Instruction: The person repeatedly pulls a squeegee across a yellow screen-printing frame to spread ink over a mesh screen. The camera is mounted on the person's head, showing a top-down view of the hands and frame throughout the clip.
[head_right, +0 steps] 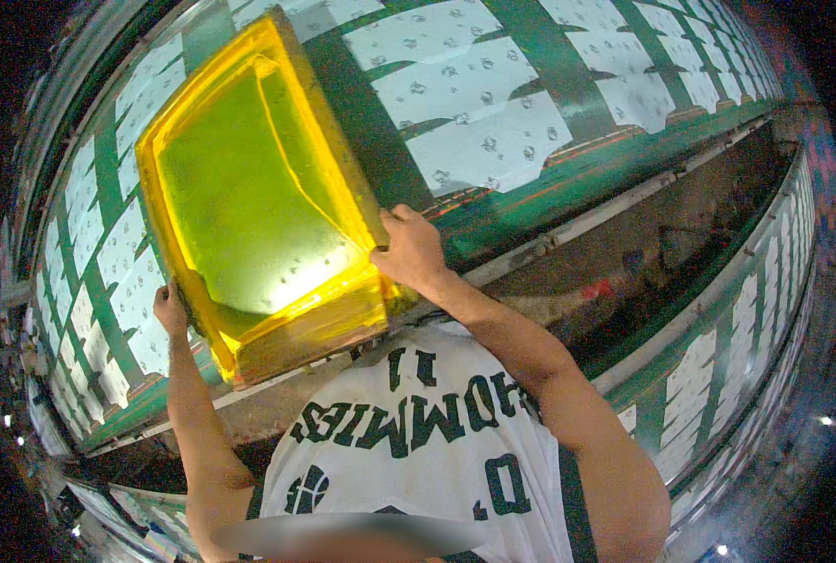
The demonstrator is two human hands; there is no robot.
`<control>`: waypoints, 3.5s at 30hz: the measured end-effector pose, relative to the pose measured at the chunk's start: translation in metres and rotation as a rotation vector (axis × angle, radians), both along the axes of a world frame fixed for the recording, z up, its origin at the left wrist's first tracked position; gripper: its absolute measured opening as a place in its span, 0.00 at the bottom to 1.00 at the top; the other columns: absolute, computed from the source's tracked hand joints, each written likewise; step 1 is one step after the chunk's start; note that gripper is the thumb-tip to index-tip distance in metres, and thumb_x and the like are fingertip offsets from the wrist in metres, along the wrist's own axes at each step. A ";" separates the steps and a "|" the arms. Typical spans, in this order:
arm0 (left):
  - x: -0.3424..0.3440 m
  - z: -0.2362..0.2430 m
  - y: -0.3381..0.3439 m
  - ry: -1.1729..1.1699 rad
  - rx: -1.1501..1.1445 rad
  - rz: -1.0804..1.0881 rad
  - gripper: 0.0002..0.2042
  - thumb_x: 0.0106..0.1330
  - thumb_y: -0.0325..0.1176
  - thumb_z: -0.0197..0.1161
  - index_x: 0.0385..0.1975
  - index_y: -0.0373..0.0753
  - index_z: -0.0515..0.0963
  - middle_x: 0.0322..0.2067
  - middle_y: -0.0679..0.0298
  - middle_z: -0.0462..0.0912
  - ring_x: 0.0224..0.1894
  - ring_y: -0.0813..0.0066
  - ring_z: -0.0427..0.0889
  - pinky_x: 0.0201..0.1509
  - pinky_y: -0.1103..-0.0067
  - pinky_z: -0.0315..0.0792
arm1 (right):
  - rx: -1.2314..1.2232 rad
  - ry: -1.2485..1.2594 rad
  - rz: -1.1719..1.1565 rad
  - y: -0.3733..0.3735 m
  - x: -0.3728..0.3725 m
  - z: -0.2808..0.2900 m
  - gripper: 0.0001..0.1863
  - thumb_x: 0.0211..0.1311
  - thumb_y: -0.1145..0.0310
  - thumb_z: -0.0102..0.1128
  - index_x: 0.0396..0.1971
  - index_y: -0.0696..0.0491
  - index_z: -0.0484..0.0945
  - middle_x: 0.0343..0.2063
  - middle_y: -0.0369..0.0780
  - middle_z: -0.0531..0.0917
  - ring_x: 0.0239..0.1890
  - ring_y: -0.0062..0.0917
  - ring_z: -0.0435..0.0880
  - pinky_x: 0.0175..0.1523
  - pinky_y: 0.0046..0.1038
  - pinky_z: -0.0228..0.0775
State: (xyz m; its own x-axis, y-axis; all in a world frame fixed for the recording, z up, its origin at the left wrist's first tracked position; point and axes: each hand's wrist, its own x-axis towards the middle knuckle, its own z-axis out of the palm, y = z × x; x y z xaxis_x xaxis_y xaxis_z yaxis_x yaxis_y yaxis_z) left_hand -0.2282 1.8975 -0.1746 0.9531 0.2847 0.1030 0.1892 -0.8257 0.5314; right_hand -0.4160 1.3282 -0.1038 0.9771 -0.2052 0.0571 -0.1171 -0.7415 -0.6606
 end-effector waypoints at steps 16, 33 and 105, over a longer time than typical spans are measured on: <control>-0.003 0.030 -0.368 -0.154 -0.065 -0.097 0.18 0.63 0.45 0.76 0.36 0.32 0.85 0.31 0.58 0.88 0.33 0.72 0.84 0.43 0.73 0.78 | -0.129 0.074 -0.058 -0.369 0.003 -0.007 0.35 0.49 0.62 0.75 0.57 0.66 0.80 0.52 0.54 0.83 0.56 0.45 0.83 0.60 0.41 0.76; -0.044 0.004 -0.530 -0.175 0.004 -0.091 0.19 0.63 0.44 0.74 0.36 0.31 0.82 0.29 0.53 0.87 0.31 0.64 0.85 0.41 0.68 0.79 | 0.001 0.148 -0.096 -0.529 -0.037 -0.055 0.37 0.50 0.62 0.76 0.60 0.65 0.78 0.57 0.54 0.81 0.59 0.48 0.80 0.64 0.39 0.74; -0.033 0.025 -0.545 0.101 -0.018 0.064 0.19 0.63 0.46 0.67 0.33 0.31 0.82 0.30 0.45 0.87 0.36 0.43 0.87 0.42 0.59 0.80 | -0.698 0.153 0.714 -0.347 0.457 -0.017 0.16 0.56 0.64 0.62 0.42 0.54 0.87 0.40 0.51 0.88 0.44 0.50 0.88 0.49 0.50 0.81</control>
State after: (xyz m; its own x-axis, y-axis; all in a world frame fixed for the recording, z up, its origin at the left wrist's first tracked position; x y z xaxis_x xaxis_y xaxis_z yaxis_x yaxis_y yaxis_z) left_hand -0.2616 1.3521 -0.1494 0.9382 0.3461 0.0019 0.2944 -0.8010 0.5213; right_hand 0.0408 0.9817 -0.1211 0.8653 0.4616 -0.1954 0.4577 -0.8865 -0.0672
